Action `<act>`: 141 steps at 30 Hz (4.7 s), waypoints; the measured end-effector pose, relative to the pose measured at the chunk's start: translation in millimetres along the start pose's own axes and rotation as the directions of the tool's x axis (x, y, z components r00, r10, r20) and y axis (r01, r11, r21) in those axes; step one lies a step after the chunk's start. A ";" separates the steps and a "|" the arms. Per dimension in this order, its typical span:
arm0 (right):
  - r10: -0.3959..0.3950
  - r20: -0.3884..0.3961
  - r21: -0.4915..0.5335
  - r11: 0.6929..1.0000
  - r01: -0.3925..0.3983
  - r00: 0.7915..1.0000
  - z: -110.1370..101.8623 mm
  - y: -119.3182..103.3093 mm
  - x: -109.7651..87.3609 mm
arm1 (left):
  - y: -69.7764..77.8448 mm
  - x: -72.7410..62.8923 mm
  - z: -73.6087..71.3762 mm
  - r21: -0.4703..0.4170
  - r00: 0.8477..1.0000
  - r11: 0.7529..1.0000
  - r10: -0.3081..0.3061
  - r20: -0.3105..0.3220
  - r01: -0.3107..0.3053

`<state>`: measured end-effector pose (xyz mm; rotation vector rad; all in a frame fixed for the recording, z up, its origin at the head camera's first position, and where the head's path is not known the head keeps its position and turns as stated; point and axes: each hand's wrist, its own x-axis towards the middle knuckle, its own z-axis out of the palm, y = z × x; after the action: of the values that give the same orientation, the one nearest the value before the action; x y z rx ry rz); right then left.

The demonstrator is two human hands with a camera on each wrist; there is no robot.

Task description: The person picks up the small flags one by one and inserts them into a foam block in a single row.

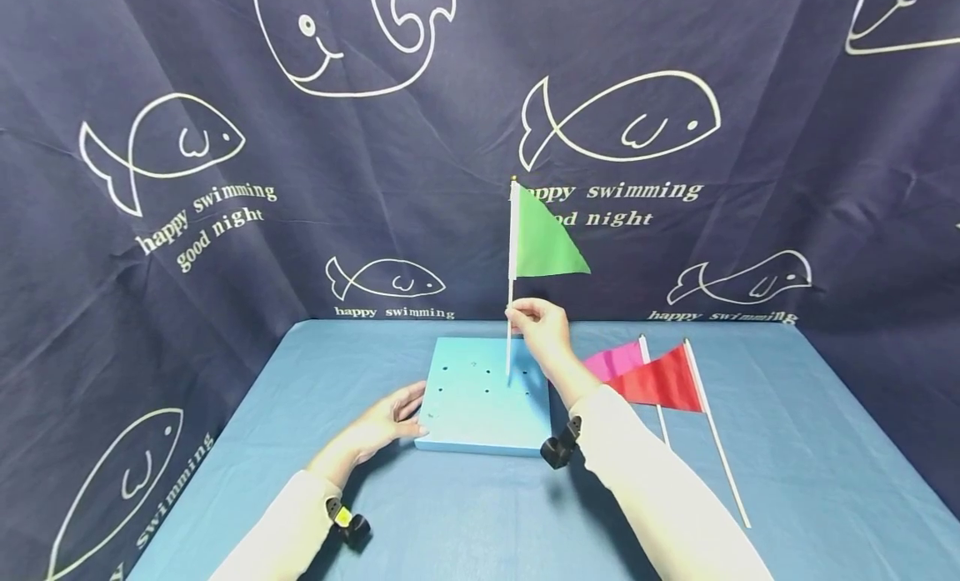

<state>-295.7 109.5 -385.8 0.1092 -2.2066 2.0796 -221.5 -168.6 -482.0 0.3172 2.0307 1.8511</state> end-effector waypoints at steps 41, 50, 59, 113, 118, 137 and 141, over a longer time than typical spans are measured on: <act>-0.050 -0.031 -0.003 0.999 0.050 0.998 58.3 10.2 10.7 | -4.7 5.2 5.9 -0.031 1.000 0.999 -0.012 -0.004 0.012; -0.046 -0.020 0.023 0.999 0.047 0.999 69.9 8.8 9.3 | -1.2 1.6 1.8 -0.009 1.000 1.000 -0.013 -0.014 0.013; -0.070 0.008 0.023 0.997 0.069 0.998 79.0 7.4 4.0 | -2.9 -0.8 -0.9 -0.008 1.000 1.000 -0.013 -0.022 0.013; -0.170 0.112 -0.047 0.983 0.176 0.979 100.2 27.3 -12.8 | -1.4 -1.0 0.4 -0.002 1.000 1.000 -0.005 0.004 0.005; -0.142 0.107 -0.087 0.985 0.151 0.984 100.9 29.9 -14.8 | -1.7 -1.3 0.5 -0.004 1.000 1.000 -0.009 0.005 0.009; -0.177 0.072 -0.184 0.965 0.187 0.982 107.5 33.9 -16.3 | -2.8 -1.8 -0.3 -0.010 1.000 1.000 -0.010 0.004 0.010; -0.192 0.061 -0.177 0.964 0.200 0.980 109.2 33.9 -15.3 | -3.7 -1.5 -0.7 -0.011 1.000 1.000 -0.009 0.005 0.009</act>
<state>-288.0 2.2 -427.6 0.3450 -2.2932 1.7819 -220.1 -170.2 -485.5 0.3090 2.0140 1.8539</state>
